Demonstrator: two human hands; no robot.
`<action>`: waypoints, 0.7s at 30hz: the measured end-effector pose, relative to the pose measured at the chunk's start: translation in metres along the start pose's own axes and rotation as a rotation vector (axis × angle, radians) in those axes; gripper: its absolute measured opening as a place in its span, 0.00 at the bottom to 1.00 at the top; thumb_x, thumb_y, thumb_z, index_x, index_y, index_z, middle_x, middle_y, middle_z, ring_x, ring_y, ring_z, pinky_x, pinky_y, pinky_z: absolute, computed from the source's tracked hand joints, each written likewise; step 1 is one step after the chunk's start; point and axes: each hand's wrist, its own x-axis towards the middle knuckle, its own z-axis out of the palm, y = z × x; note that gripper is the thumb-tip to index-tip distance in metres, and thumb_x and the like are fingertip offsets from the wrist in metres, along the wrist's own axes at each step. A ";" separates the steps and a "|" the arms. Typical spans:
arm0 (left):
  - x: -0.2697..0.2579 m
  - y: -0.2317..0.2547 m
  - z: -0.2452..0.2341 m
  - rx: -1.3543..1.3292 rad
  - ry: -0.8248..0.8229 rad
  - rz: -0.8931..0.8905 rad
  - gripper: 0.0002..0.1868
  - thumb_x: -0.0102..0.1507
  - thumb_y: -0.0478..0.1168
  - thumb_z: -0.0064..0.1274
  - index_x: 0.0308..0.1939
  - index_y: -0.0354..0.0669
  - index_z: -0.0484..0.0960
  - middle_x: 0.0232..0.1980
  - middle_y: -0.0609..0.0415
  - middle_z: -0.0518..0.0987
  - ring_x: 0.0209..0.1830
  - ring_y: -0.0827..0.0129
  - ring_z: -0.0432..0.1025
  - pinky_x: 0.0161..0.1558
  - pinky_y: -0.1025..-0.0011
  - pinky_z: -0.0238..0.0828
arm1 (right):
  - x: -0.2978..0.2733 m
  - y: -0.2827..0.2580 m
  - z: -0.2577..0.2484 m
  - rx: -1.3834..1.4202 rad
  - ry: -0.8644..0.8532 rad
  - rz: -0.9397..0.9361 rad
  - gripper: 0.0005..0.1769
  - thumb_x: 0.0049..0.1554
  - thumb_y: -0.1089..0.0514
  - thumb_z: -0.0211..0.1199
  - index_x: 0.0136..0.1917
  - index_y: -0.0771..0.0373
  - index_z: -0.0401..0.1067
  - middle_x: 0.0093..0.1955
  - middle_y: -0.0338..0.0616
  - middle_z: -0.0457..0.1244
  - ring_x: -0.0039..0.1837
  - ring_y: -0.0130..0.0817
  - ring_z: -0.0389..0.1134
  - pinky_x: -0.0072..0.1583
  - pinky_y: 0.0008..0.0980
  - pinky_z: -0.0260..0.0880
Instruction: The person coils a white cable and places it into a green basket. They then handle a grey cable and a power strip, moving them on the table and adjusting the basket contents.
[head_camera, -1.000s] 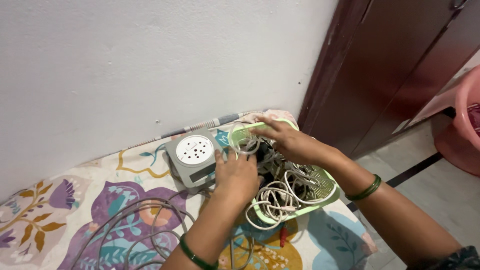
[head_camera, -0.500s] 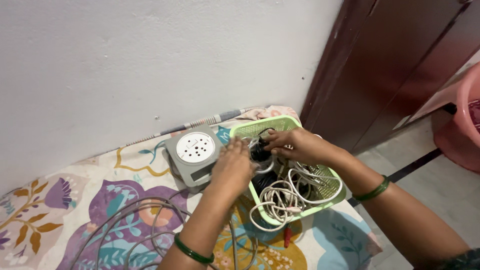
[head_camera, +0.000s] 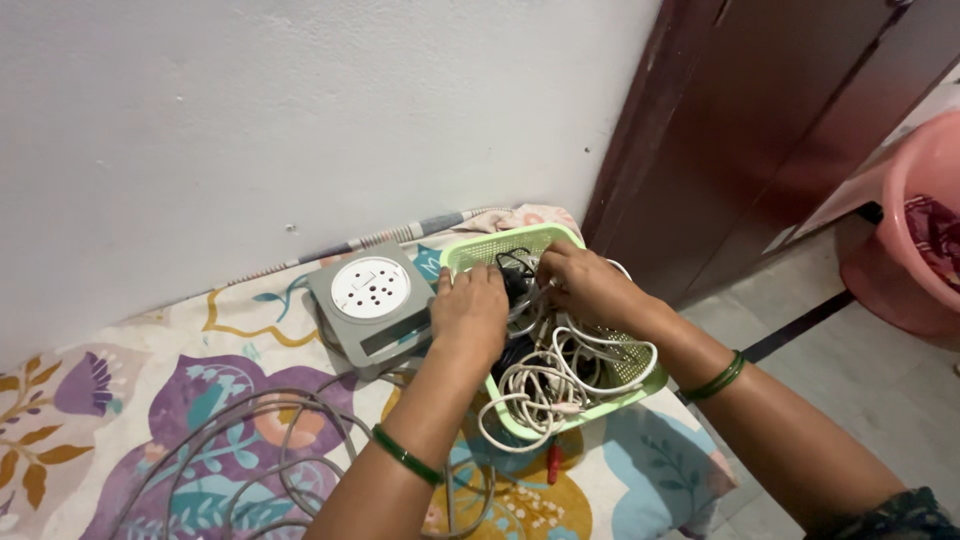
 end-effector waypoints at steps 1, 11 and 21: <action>-0.001 0.001 0.000 0.005 0.002 0.003 0.33 0.62 0.34 0.53 0.72 0.33 0.64 0.71 0.43 0.68 0.72 0.53 0.63 0.76 0.52 0.47 | 0.000 -0.002 -0.003 0.022 0.012 0.008 0.10 0.48 0.65 0.67 0.46 0.65 0.74 0.52 0.51 0.65 0.53 0.49 0.70 0.54 0.45 0.72; -0.016 -0.007 -0.013 0.058 0.052 0.070 0.35 0.60 0.33 0.52 0.71 0.33 0.63 0.74 0.39 0.62 0.75 0.50 0.56 0.73 0.52 0.48 | 0.003 -0.005 -0.034 0.177 0.030 0.149 0.10 0.54 0.61 0.67 0.51 0.63 0.78 0.49 0.47 0.71 0.52 0.39 0.74 0.56 0.38 0.75; -0.048 0.009 -0.040 -0.271 -0.116 0.041 0.25 0.69 0.44 0.37 0.68 0.41 0.74 0.64 0.39 0.78 0.67 0.48 0.71 0.76 0.53 0.55 | -0.030 -0.010 -0.052 0.249 0.020 0.100 0.12 0.56 0.64 0.61 0.53 0.61 0.80 0.53 0.44 0.74 0.53 0.34 0.76 0.55 0.34 0.77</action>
